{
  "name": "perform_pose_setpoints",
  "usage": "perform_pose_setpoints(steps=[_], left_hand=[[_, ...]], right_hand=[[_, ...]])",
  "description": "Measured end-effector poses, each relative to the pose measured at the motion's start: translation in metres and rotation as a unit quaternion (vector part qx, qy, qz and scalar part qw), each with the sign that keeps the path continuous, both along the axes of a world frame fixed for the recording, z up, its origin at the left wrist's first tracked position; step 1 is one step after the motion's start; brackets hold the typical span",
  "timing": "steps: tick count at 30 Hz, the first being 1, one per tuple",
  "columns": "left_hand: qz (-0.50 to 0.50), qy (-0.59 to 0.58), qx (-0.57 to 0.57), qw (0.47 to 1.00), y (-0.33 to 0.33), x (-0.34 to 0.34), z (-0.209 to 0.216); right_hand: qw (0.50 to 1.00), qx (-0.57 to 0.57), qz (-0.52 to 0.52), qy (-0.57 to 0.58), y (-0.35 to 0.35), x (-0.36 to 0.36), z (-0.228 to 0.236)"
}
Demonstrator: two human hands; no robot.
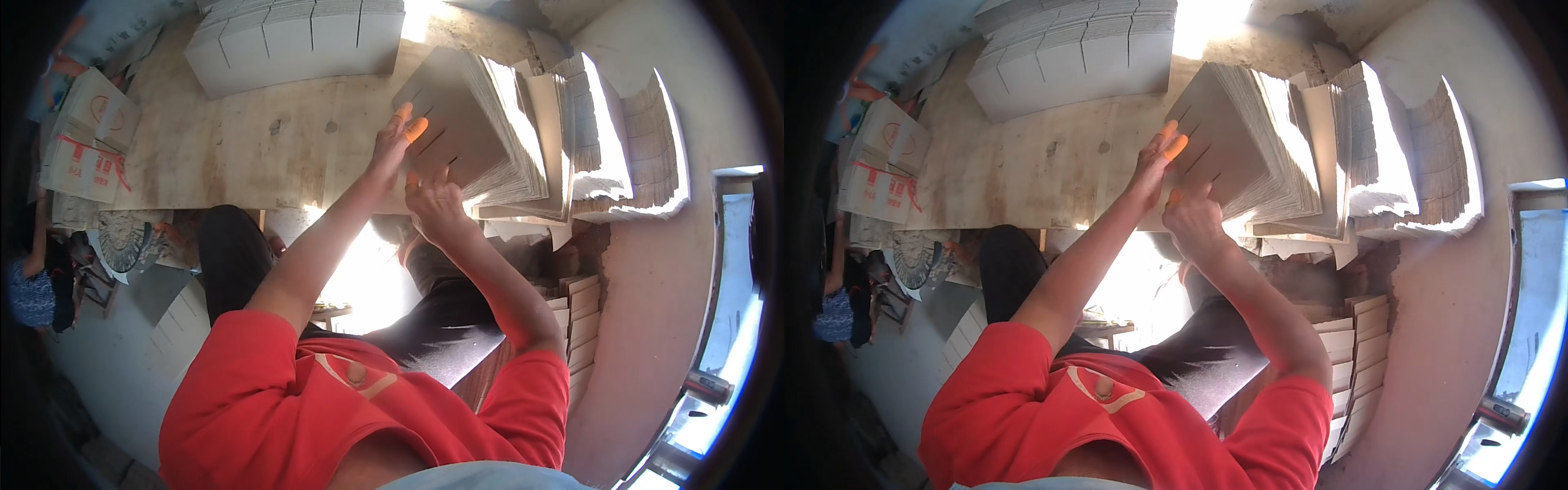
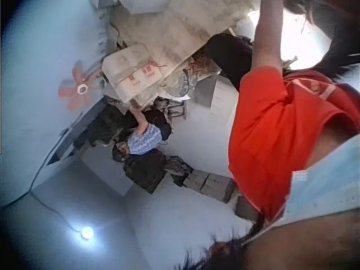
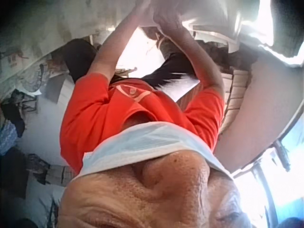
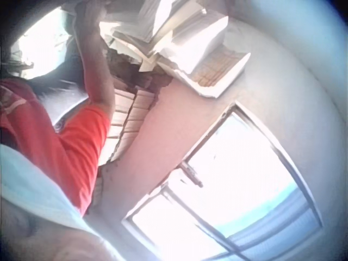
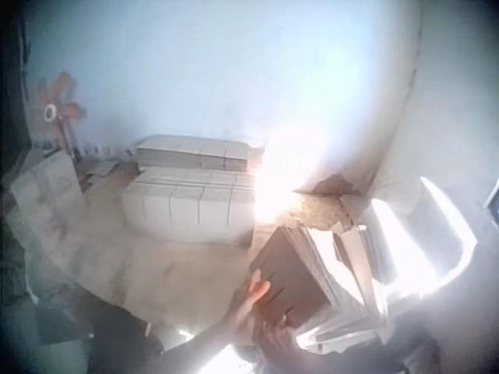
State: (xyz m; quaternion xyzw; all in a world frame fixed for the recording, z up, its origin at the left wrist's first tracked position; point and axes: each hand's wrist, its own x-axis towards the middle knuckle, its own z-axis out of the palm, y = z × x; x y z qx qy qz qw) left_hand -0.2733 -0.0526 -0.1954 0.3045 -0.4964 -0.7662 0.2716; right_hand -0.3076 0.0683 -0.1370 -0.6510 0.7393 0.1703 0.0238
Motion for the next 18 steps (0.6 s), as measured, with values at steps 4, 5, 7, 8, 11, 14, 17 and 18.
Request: perform_pose_setpoints(steps=[4, 5, 7, 8, 11, 14, 17, 18], left_hand=[[-0.017, -0.02, -0.024, 0.999, -0.009, -0.003, -0.017], [-0.01, -0.012, -0.023, 1.0, -0.009, -0.001, -0.026], [-0.059, -0.023, 0.005, 0.998, 0.0, 0.002, -0.03], [-0.085, -0.028, 0.019, 0.996, 0.006, 0.001, -0.03], [-0.057, -0.118, -0.159, 0.979, 0.019, -0.022, -0.05], [-0.04, -0.044, -0.154, 0.986, 0.009, -0.041, -0.071], [-0.089, -0.128, -0.144, 0.977, 0.011, -0.037, -0.049], [-0.091, -0.091, -0.12, 0.984, 0.006, -0.036, -0.052]], right_hand=[[0.938, -0.335, 0.065, 0.052, 0.031, -0.034, 0.006], [0.893, -0.441, 0.033, 0.081, 0.031, -0.044, 0.018], [0.887, -0.444, -0.125, 0.032, 0.036, -0.059, 0.028], [0.874, -0.44, -0.204, 0.008, 0.038, -0.061, 0.029], [0.904, -0.302, -0.282, -0.109, 0.037, -0.057, 0.012], [0.931, -0.248, -0.264, -0.054, 0.024, -0.048, 0.008], [0.931, -0.219, -0.291, -0.026, 0.02, -0.054, -0.001], [0.931, -0.216, -0.294, -0.024, 0.017, -0.055, -0.003]])
